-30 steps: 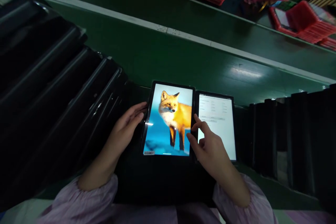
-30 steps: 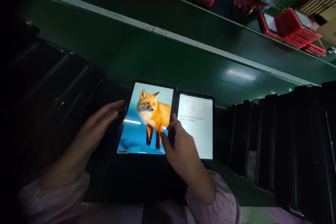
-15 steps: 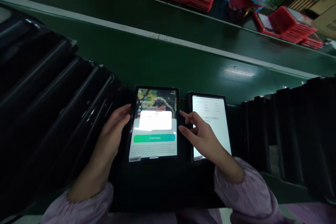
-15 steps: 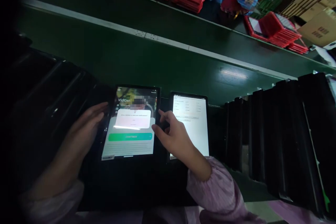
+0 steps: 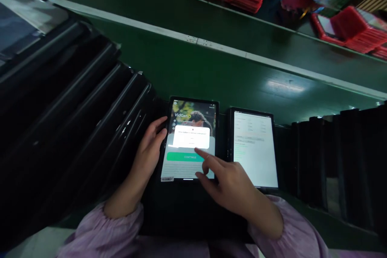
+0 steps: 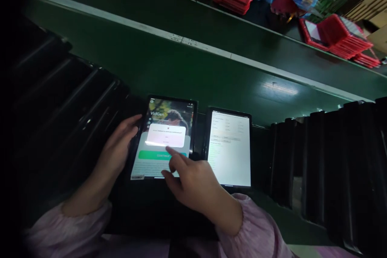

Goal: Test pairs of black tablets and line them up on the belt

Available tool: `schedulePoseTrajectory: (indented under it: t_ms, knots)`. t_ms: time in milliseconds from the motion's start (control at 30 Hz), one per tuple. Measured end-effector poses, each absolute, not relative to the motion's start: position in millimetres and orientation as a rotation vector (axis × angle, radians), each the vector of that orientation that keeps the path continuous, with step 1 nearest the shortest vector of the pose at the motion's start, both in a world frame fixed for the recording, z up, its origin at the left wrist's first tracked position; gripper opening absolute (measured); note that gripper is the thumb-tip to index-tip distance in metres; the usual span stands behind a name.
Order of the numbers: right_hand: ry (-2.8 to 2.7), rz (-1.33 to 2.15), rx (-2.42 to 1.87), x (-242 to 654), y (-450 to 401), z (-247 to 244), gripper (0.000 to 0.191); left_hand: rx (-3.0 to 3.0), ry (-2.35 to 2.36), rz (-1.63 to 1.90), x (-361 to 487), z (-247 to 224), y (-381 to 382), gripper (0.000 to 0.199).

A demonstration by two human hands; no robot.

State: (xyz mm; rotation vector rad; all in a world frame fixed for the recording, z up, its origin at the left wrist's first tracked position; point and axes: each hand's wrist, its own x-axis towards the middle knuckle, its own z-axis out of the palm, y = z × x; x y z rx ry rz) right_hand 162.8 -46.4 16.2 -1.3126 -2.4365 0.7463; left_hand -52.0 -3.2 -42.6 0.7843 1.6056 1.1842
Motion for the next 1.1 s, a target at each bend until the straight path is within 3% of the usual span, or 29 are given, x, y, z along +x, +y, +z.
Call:
schedulePoseTrajectory:
  t_ms: [300,500,700,933,1000,1100]
  knots:
    - [-2.379,0.73,-1.42,166,-29,14,0.034,0.82,1.627,1.187,-54,-46,-3,0.04]
    - [-2.543,0.856,-1.092,168,-51,23,0.019,0.801,1.62,1.186,-51,-46,-5,0.041]
    - [-2.527,0.703,-1.241,171,-49,24,0.03,0.809,1.603,1.193,-50,-49,-6,0.045]
    - [-2.682,0.857,-0.952,167,-51,22,0.017,0.826,1.604,1.249,-51,-50,-4,0.038]
    - [-2.703,0.785,-1.014,167,-52,17,0.013,0.812,1.597,1.265,-51,-51,-3,0.037]
    - [-2.612,0.58,-1.181,171,-49,13,0.022,0.785,1.574,1.285,-52,-54,-3,0.038]
